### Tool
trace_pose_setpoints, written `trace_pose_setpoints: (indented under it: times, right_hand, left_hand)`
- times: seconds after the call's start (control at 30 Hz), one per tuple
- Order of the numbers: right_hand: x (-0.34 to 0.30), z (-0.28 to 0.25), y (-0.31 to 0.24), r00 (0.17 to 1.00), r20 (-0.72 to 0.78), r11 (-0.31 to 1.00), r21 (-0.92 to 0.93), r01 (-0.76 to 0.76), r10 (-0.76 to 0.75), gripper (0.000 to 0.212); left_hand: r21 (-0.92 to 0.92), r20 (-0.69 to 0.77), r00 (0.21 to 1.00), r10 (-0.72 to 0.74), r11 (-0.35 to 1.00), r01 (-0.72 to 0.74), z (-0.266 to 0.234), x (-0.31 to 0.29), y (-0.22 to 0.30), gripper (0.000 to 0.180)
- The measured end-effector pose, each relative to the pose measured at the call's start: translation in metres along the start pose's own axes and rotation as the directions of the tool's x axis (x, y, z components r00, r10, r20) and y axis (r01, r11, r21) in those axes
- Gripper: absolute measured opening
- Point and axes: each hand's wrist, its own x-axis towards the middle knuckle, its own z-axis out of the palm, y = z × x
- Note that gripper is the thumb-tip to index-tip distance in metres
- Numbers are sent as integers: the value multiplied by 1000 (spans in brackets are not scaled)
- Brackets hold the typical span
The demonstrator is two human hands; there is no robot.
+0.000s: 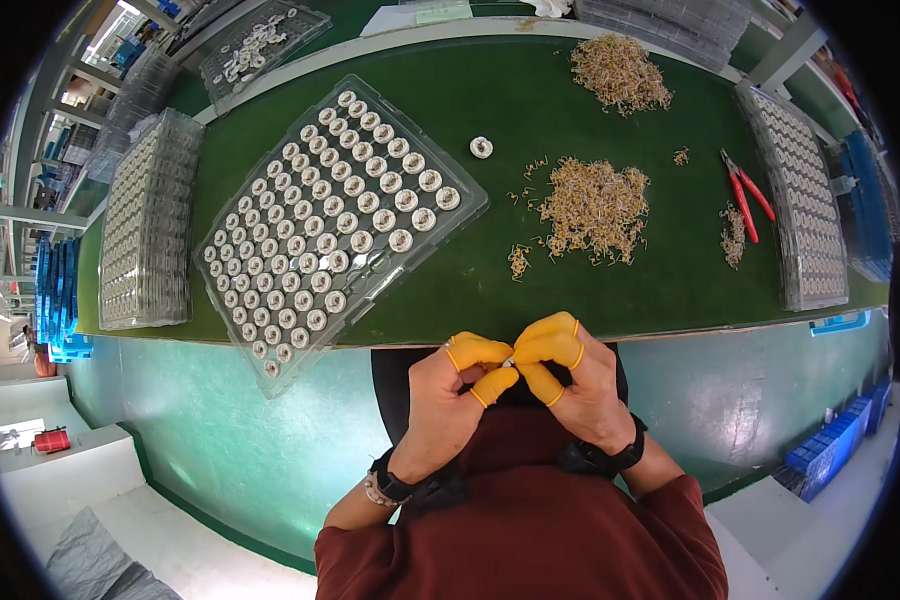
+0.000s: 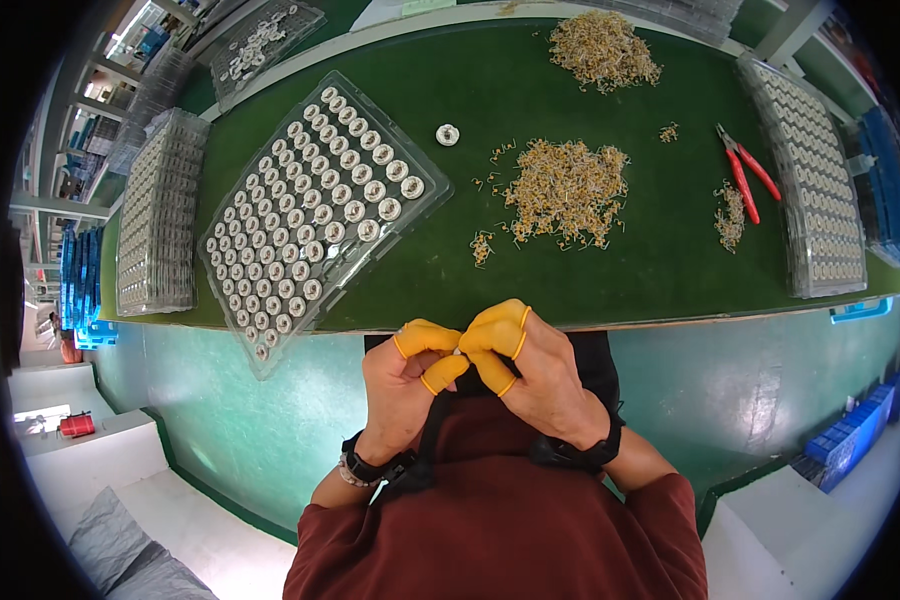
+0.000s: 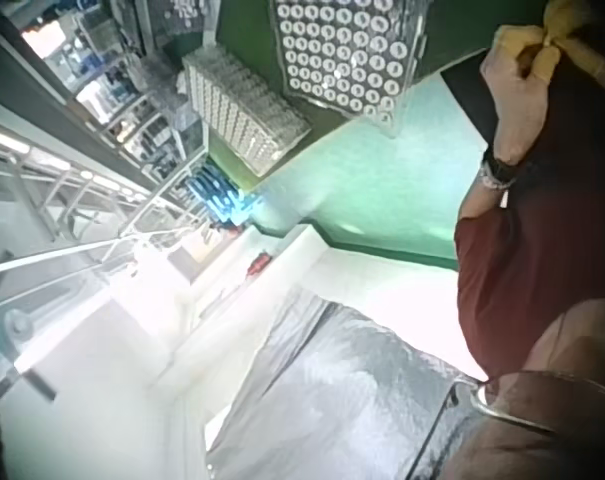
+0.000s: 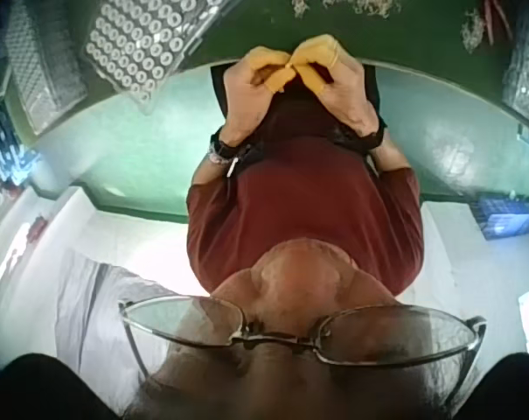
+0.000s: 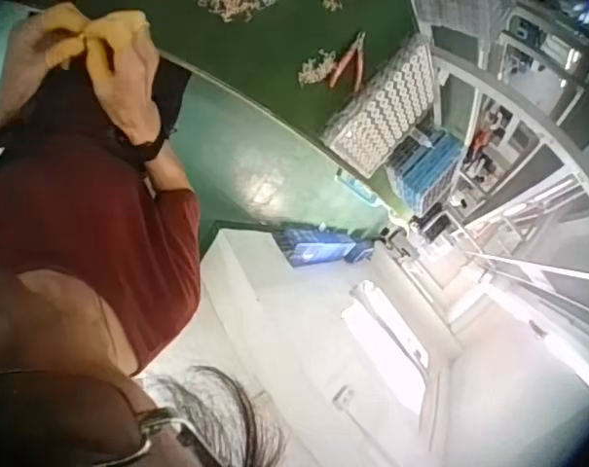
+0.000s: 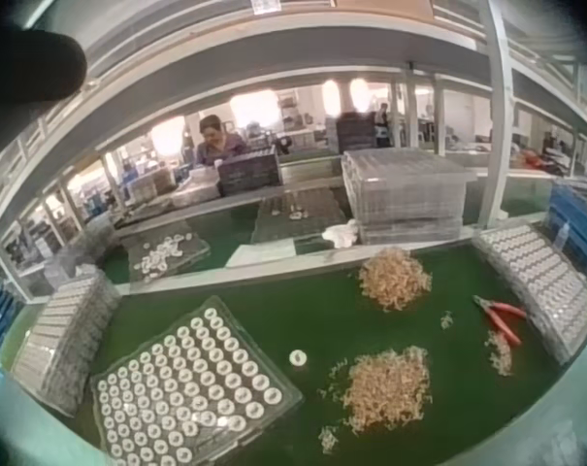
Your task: Manually assembling small electronic components by inserting pins into circular bases.
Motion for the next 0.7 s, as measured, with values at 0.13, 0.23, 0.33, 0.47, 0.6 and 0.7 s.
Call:
trace_pose_setpoints:
  times: [0.13, 0.23, 0.33, 0.47, 0.6, 0.7]
  right_hand:
    - [-2, 5, -2, 990, -83, 971, 220, -95, 115, 26]
    - [-8, 13, -2, 943, -173, 923, 315, -220, 284, 24]
    - [0, 9, -4, 985, -73, 981, 127, -143, 153, 25]
    - [12, -3, -2, 973, 1, 973, 1, -231, 231, 28]
    - [29, -2, 16, 994, 35, 813, -579, -61, 100, 24]
    - [33, -3, 14, 991, 83, 769, -638, -28, 104, 17]
  left_hand:
    - [34, 43, 995, 85, 996, -87, 5, 2, 4, 25]
    - [-248, -53, 997, -60, 968, 45, 11, -2, -1, 27]
    - [-291, -61, 994, -88, 954, 67, 6, -4, -10, 29]
    - [-291, -159, 986, -59, 957, 10, 2, 5, -5, 24]
    - [-313, -152, 988, -41, 950, -8, -2, 10, -4, 24]
    - [-303, -139, 990, -13, 953, -30, -5, 9, -6, 26]
